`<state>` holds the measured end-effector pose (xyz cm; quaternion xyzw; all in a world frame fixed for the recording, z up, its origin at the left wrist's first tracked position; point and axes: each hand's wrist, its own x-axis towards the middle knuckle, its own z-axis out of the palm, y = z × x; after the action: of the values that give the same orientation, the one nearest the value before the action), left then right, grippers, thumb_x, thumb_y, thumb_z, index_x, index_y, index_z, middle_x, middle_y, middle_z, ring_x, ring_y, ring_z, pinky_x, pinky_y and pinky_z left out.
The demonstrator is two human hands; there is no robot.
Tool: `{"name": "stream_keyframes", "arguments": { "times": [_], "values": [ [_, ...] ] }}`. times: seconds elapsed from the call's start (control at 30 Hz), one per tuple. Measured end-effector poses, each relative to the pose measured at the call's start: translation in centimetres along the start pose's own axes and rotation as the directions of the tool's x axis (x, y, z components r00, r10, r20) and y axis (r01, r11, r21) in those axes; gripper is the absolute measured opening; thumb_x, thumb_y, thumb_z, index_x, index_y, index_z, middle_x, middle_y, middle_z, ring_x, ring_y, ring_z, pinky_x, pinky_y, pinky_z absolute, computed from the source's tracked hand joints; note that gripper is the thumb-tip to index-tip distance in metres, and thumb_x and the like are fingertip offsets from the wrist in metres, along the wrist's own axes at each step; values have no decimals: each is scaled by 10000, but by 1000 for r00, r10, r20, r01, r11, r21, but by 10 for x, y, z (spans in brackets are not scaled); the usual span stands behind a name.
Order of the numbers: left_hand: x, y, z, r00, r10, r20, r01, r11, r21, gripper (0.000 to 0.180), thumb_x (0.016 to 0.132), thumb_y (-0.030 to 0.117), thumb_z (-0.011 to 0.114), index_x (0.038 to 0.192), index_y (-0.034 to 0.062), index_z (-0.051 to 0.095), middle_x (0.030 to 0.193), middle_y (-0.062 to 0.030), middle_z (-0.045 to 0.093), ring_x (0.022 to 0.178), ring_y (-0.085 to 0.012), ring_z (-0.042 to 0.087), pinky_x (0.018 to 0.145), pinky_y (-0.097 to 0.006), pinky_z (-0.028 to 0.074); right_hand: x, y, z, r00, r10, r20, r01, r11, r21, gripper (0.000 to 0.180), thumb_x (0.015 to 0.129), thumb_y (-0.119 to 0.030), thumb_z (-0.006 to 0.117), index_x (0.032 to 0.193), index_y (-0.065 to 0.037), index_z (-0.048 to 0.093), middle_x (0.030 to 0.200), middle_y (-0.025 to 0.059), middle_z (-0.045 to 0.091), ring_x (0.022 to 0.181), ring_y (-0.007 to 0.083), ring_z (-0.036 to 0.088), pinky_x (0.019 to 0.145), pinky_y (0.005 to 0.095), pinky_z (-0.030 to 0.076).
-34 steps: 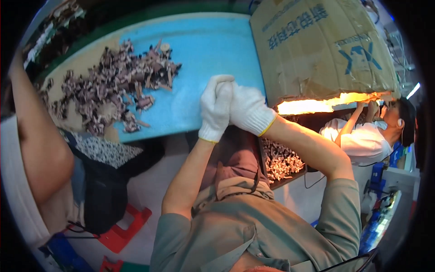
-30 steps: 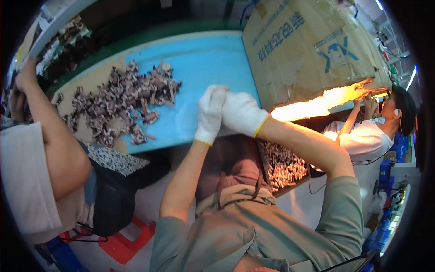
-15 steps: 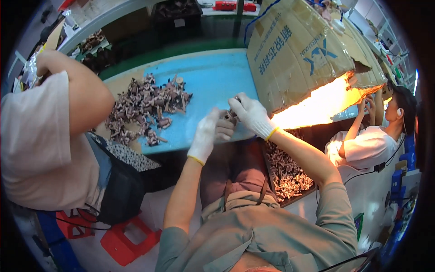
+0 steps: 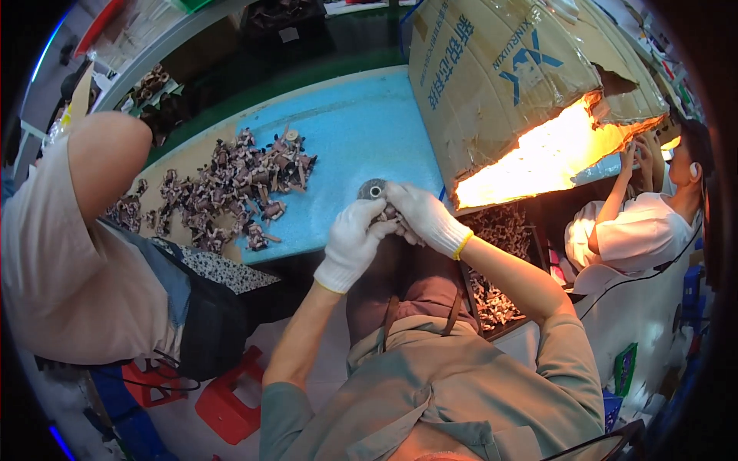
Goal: The person assembles small industrial rubber grommets and plastic parts by hand at a factory workbench, then inspects the assembled components.
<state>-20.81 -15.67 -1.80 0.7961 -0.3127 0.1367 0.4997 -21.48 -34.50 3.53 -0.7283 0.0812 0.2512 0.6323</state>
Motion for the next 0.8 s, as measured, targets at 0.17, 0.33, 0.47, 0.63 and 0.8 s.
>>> {"name": "stream_keyframes", "arguments": {
  "times": [0.17, 0.33, 0.47, 0.63, 0.8],
  "values": [
    [37, 7, -46, 960, -170, -223, 201, 972, 124, 227, 973, 135, 724, 1167, 17, 719, 1132, -105, 732, 1001, -203, 688, 928, -348, 540, -33, 9, -11, 997, 5, 78, 6, 990, -138, 507, 1048, -507, 503, 1252, -55, 606, 872, 87, 708, 651, 171, 697, 588, 333, 570],
    [67, -28, -107, 892, -263, -368, 451, 577, 681, 518, 1006, 229, 656, 1447, -8, 523, 1392, -228, 597, 1238, -385, 610, 1043, -448, 475, -71, 56, -62, 977, -210, -34, 173, 880, -442, 357, 1016, -391, 614, 1160, -78, 705, 865, 123, 724, 691, 231, 718, 696, 376, 585],
    [46, -16, -68, 937, -293, -191, 348, 834, 428, 476, 1011, 218, 649, 1406, -34, 568, 1392, -226, 608, 1264, -367, 611, 1085, -432, 464, -51, 114, -149, 740, -421, -524, 14, 789, -614, 336, 1001, -373, 644, 1142, -82, 738, 845, 147, 743, 680, 275, 725, 665, 400, 578],
    [18, 6, 9, 893, -450, 21, 426, 859, 285, 493, 954, 155, 718, 1389, -32, 578, 1316, -200, 641, 1187, -325, 639, 1039, -408, 489, 5, 104, -254, 543, -761, -355, -295, 223, -929, 353, 1031, -374, 574, 1219, -112, 719, 1057, 104, 752, 873, 294, 721, 778, 420, 575],
    [18, -14, 18, 912, -408, 48, 368, 862, 349, 466, 921, 149, 749, 1338, -12, 619, 1308, -216, 630, 1175, -381, 626, 1024, -438, 493, 53, 93, -291, 640, -750, -166, -14, 205, -979, 366, 973, -357, 609, 1207, -102, 730, 1195, 170, 726, 1076, 346, 700, 941, 486, 545]
  ]
}}
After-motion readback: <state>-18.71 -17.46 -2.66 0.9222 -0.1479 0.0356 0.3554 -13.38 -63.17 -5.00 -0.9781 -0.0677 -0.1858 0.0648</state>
